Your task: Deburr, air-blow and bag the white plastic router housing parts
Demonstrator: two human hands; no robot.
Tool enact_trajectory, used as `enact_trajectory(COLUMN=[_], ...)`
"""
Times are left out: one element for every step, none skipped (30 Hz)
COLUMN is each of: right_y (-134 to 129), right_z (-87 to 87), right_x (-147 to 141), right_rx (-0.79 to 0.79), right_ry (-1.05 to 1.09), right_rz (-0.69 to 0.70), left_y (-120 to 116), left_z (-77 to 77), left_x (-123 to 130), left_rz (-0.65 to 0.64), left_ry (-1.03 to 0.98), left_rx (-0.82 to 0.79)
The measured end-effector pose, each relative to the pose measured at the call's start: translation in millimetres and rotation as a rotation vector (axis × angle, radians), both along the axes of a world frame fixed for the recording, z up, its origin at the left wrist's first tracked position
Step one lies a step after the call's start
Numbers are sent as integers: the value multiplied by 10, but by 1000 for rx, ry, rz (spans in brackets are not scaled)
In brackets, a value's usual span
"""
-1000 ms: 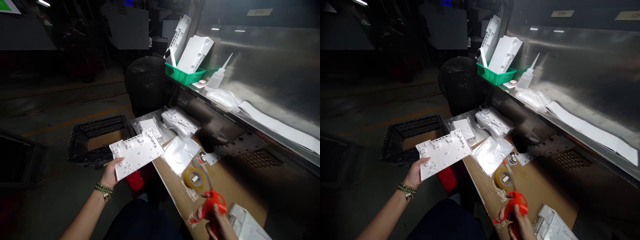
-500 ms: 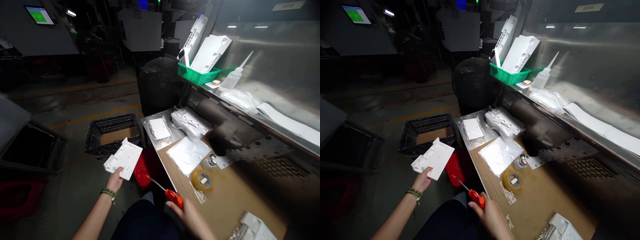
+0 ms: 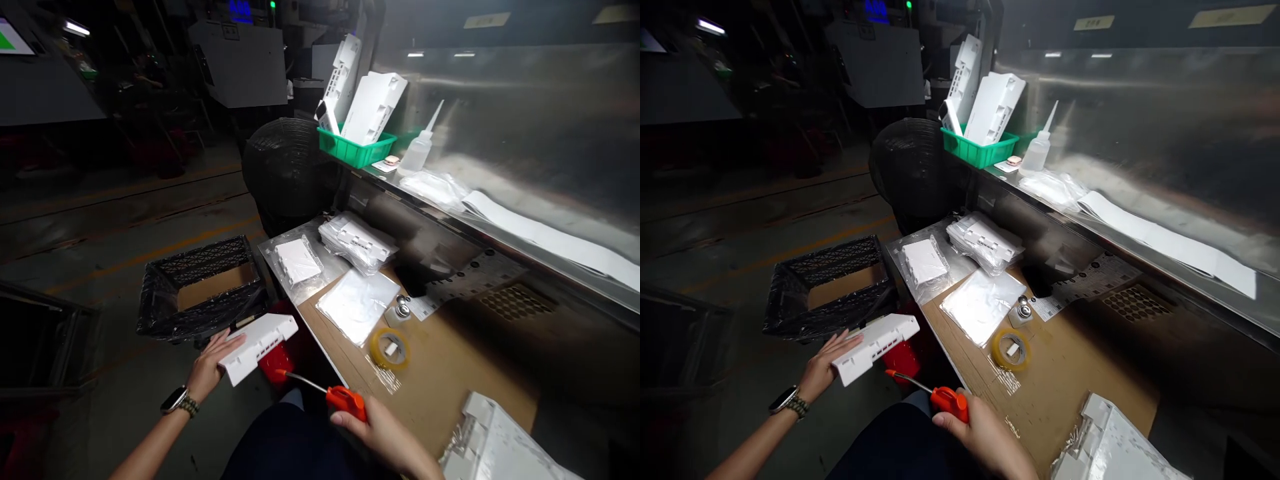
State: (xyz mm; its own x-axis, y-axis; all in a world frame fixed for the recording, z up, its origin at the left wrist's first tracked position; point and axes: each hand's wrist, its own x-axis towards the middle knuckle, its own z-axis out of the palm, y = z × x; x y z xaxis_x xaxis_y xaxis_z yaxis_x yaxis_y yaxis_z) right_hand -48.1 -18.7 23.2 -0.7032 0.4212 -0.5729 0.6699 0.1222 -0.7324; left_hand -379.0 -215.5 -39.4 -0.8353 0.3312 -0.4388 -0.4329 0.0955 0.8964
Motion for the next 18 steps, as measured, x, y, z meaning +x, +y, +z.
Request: enact_trajectory(right_y=[-15,-32,-50,-67,-84,-99,-112,-121,-125,-123,-115,-97,-70,-32,17,77,147,226], right_z=[1,6,16,30,46,64,80,94,102,105,100,86,62,27,-22,-84,-161,-252], right_x=[3,4,3,0,-6,-14,-24,-34,-41,-43,-35,-14,25,83,162,261,378,505], right_rx=[15,41,67,84,95,102,109,119,131,140,130,88,15,-77,-171,-239,-242,-180], right_ry=[-2,-6,-11,-15,-17,-16,-13,-8,-1,7,22,50,95,157,220,271,289,262], right_rz=[-3,-15,-25,-22,-13,-1,3,-2,-13,-34,-68,-118,-186,-267,-357,-456,-581,-728], left_y=[9,25,50,84,126,176,231,289,348,406,462,515,567,617,667,718,774,835], left_z=[-54,-102,-141,-171,-189,-198,-199,-195,-187,-178,-167,-155,-140,-121,-96,-68,-36,-2], left_x=[-15,-38,-68,-104,-143,-182,-216,-243,-259,-263,-258,-245,-228,-213,-202,-197,-199,-205], left_rz=[53,107,155,196,224,237,236,224,207,186,162,130,90,41,-12,-64,-111,-149], left_ry=[-18,-25,-30,-45,-67,-93,-120,-143,-160,-169,-173,-172,-170,-174,-181,-190,-203,-216], left_rx=[-20,-37,-49,-52,-46,-31,-12,10,30,49,68,88,109,128,142,146,139,123])
